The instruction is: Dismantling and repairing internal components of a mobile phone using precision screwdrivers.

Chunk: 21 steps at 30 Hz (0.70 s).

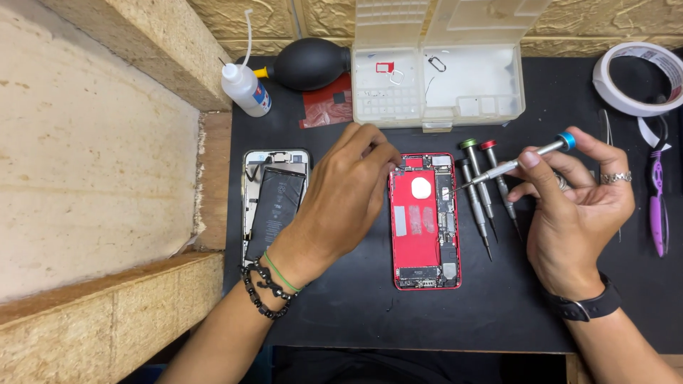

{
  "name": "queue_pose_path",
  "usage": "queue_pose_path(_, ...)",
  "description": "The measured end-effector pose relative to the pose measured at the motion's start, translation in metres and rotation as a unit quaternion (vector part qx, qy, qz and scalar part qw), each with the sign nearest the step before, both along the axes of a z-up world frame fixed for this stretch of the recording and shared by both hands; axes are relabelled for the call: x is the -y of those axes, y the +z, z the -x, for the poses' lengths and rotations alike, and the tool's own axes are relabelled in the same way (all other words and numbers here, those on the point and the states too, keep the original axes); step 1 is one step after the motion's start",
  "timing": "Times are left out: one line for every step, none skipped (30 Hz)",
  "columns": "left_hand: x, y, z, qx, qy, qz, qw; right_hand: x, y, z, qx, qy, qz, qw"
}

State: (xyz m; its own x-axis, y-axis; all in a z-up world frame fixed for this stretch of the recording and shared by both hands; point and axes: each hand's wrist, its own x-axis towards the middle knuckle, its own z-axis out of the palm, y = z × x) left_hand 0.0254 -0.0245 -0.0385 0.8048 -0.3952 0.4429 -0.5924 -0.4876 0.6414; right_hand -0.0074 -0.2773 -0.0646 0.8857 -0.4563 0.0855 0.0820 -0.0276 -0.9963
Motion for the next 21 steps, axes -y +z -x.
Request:
queue_pose_path(0.000,0.000,0.000,-0.002,0.000,0.000,1.000,0.000,0.000,0.000,-0.002,0.000,0.000,1.000)
queue_pose_path(0.000,0.000,0.000,-0.006,-0.003,0.004,1.000,0.000,0.000,0.000,-0.003,0.000,0.005,1.000)
queue_pose_path(0.000,0.001,0.001,-0.011,-0.007,0.009,1.000,-0.001,0.000,0.001,-0.005,-0.001,0.010,1.000)
queue_pose_path(0.000,-0.001,0.001,-0.012,-0.007,0.009,1.000,0.000,0.000,0.000,-0.006,-0.001,0.010,1.000)
queue_pose_path(0.000,-0.002,0.001,-0.007,-0.011,0.008,1.000,0.000,-0.001,0.000,-0.002,0.001,0.011,1.000)
queue_pose_path(0.000,-0.004,0.001,-0.003,-0.015,0.007,1.000,0.001,-0.002,0.001,0.000,0.003,0.011,1.000)
queue_pose_path(0.002,-0.006,0.002,-0.006,-0.015,0.007,1.000,0.001,-0.001,0.002,-0.002,0.003,0.012,1.000)
queue_pose_path(0.003,-0.007,0.002,0.002,-0.017,-0.002,1.000,0.000,-0.001,0.001,-0.004,0.001,0.014,1.000)
queue_pose_path(0.004,-0.009,0.002,0.009,-0.020,-0.011,1.000,0.000,-0.001,0.001,-0.005,-0.001,0.017,1.000)
queue_pose_path(0.004,-0.010,0.003,0.005,-0.020,-0.011,1.000,0.000,-0.001,0.002,-0.009,-0.001,0.016,1.000)
queue_pose_path(0.005,-0.011,0.003,0.016,-0.015,-0.025,0.999,0.000,-0.002,0.002,-0.009,0.001,0.017,1.000)
queue_pose_path(0.006,-0.012,0.003,0.028,-0.011,-0.037,0.999,0.001,-0.002,0.002,-0.007,0.001,0.018,1.000)
queue_pose_path(0.007,-0.013,0.004,0.026,-0.012,-0.037,0.999,0.001,-0.002,0.002,-0.009,0.001,0.018,1.000)
queue_pose_path(0.008,-0.013,0.004,0.028,-0.009,-0.043,0.999,0.002,-0.003,0.002,-0.009,0.001,0.019,1.000)
queue_pose_path(0.009,-0.014,0.004,0.031,-0.007,-0.050,0.998,0.002,-0.003,0.003,-0.009,0.001,0.020,1.000)
queue_pose_path(0.008,-0.015,0.004,0.029,-0.007,-0.050,0.998,0.002,-0.004,0.003,-0.011,0.001,0.020,1.000)
queue_pose_path(0.008,-0.016,0.004,0.028,-0.006,-0.048,0.998,0.002,-0.004,0.003,-0.010,0.001,0.022,1.000)
queue_pose_path(0.009,-0.017,0.003,0.029,-0.006,-0.046,0.999,0.003,-0.005,0.003,-0.009,0.001,0.025,1.000)
queue_pose_path(0.009,-0.016,0.002,0.028,-0.007,-0.045,0.999,0.004,-0.006,0.002,-0.010,0.000,0.025,1.000)
queue_pose_path(0.009,-0.016,0.003,0.039,-0.004,-0.051,0.998,0.004,-0.007,0.003,-0.008,0.000,0.020,1.000)
queue_pose_path(0.010,-0.015,0.003,0.051,0.000,-0.056,0.997,0.005,-0.008,0.003,-0.007,0.000,0.014,1.000)
